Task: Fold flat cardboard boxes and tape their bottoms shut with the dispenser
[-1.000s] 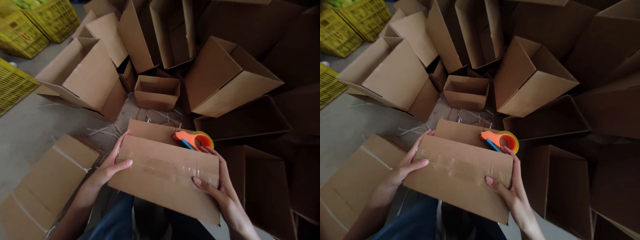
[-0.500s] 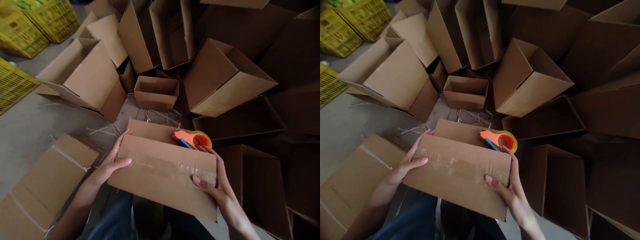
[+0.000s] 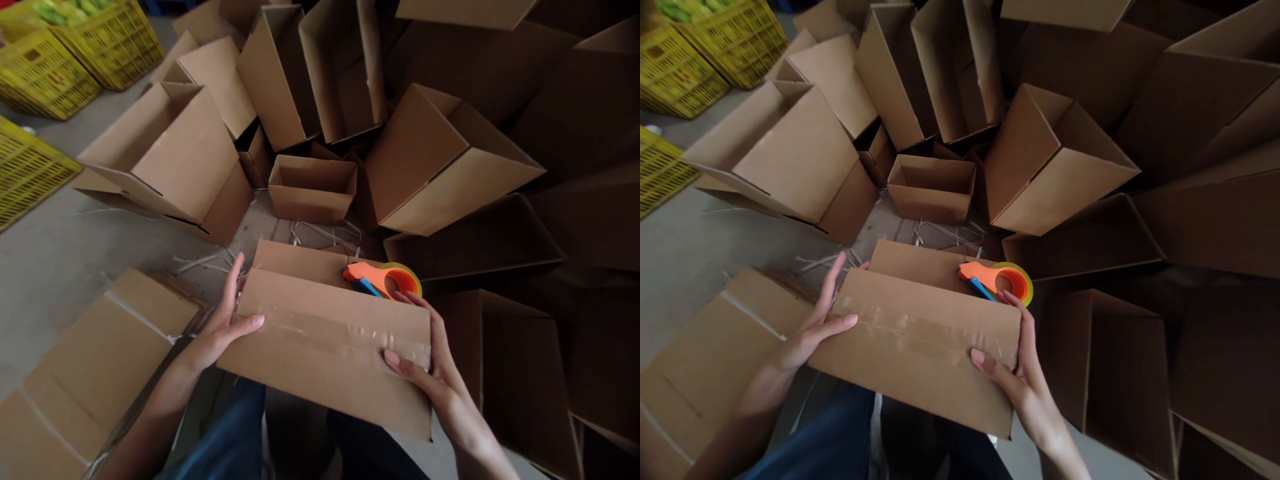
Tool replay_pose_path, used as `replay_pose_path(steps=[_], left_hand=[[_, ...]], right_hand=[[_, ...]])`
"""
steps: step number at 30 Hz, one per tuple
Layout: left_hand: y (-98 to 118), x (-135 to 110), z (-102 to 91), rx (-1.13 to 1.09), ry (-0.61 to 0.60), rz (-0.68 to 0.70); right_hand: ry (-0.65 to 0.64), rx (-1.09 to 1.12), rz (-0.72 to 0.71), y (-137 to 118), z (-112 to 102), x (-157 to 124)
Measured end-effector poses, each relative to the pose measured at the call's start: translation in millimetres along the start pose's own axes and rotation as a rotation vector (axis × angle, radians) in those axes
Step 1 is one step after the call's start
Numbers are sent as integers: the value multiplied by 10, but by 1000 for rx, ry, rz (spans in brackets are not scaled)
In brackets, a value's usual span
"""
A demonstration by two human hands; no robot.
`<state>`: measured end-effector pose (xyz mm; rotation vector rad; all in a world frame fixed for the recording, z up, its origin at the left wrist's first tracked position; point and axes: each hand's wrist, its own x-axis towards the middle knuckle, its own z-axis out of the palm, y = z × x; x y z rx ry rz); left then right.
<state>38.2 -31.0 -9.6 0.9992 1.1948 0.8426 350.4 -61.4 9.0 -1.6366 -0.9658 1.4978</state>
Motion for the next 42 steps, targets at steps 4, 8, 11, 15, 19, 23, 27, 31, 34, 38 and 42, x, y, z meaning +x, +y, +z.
replay_pose_path(steps=[4, 8, 11, 15, 19, 23, 27, 31, 34, 38, 42], left_hand=[[52, -17, -13, 67, -20, -5], [73, -39, -49, 175, -13, -5], [97, -63, -45, 262, 9, 9], [138, -102, -20, 386, 38, 10], [157, -123, -19, 467, 35, -12], [163, -112, -22, 410, 22, -45], [152, -88, -17, 259, -10, -107], [83, -74, -40, 197, -7, -96], [39, -69, -54, 183, -5, -82], [43, -68, -32, 164, 7, -106], [38, -61, -9, 130, 44, -146]], right_hand=[[12, 3, 8, -50, 34, -19], [22, -2, 14, -82, 55, -31], [35, 6, 5, -81, 54, -27], [18, 30, 32, -87, 52, -26], [15, 31, 27, -80, 44, -20], [11, 37, 5, -37, 24, 3], [0, 52, 21, -36, 23, 4], [12, 52, 32, -61, 43, -16], [14, 45, 7, -39, 51, -19], [55, -58, -79, 25, 36, 15], [88, -207, -158, 74, -11, 79]])
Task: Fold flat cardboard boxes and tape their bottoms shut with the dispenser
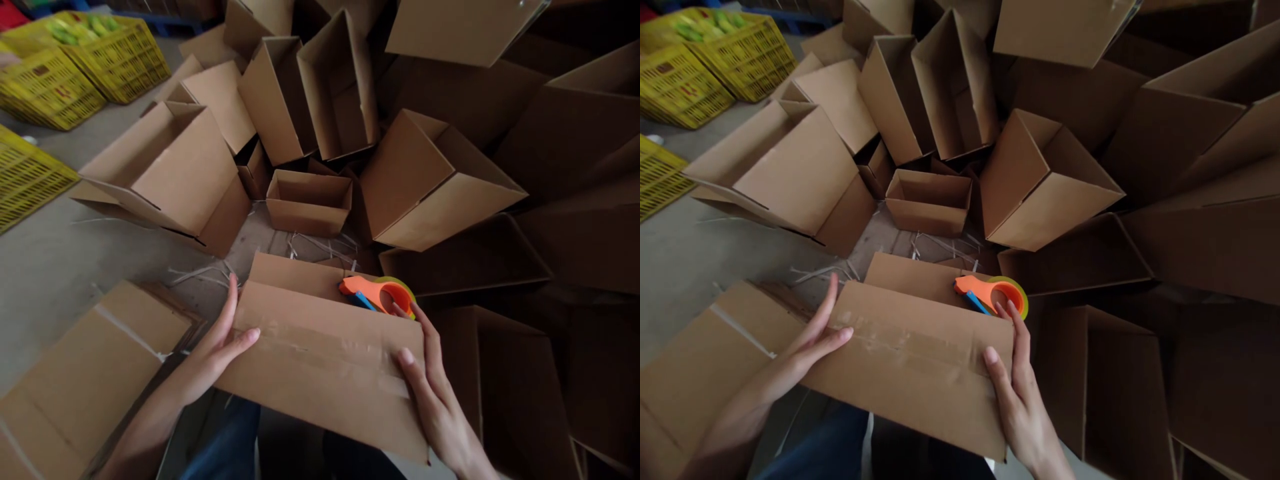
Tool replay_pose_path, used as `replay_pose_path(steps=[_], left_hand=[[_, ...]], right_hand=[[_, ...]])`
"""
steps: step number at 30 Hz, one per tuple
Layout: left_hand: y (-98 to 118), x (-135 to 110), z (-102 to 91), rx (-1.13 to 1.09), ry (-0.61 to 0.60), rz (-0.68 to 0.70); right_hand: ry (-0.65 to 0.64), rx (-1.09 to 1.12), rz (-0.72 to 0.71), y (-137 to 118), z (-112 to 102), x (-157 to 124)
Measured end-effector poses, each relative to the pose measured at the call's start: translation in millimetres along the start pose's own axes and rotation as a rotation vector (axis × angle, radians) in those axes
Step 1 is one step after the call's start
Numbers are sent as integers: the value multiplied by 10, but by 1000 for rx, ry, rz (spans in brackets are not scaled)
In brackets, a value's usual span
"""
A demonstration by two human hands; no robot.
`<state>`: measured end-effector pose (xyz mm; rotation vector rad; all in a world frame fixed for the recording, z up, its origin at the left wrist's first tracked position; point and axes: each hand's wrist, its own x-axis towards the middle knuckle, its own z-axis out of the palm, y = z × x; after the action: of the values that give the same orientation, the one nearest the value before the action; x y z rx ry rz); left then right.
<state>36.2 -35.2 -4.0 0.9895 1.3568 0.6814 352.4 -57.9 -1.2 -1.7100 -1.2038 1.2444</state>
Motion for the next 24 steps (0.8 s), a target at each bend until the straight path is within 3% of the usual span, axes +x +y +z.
replay_pose_path(steps=[6, 11, 14, 20, 24], left_hand=[[-116, 31, -44, 10, 30, 46], [-72, 38, -52, -63, -16, 44], [-32, 29, -34, -213, -33, -29], [-100, 23, 4, -495, 121, -180], [-136, 25, 63, -580, 159, -304]], right_hand=[[-14, -39, -3, 25, -29, 29], [-9, 25, 31, -17, 10, 5], [2, 187, 34, -39, 77, -17], [82, 414, 27, 126, 192, -46], [85, 527, 146, 204, 255, -58]])
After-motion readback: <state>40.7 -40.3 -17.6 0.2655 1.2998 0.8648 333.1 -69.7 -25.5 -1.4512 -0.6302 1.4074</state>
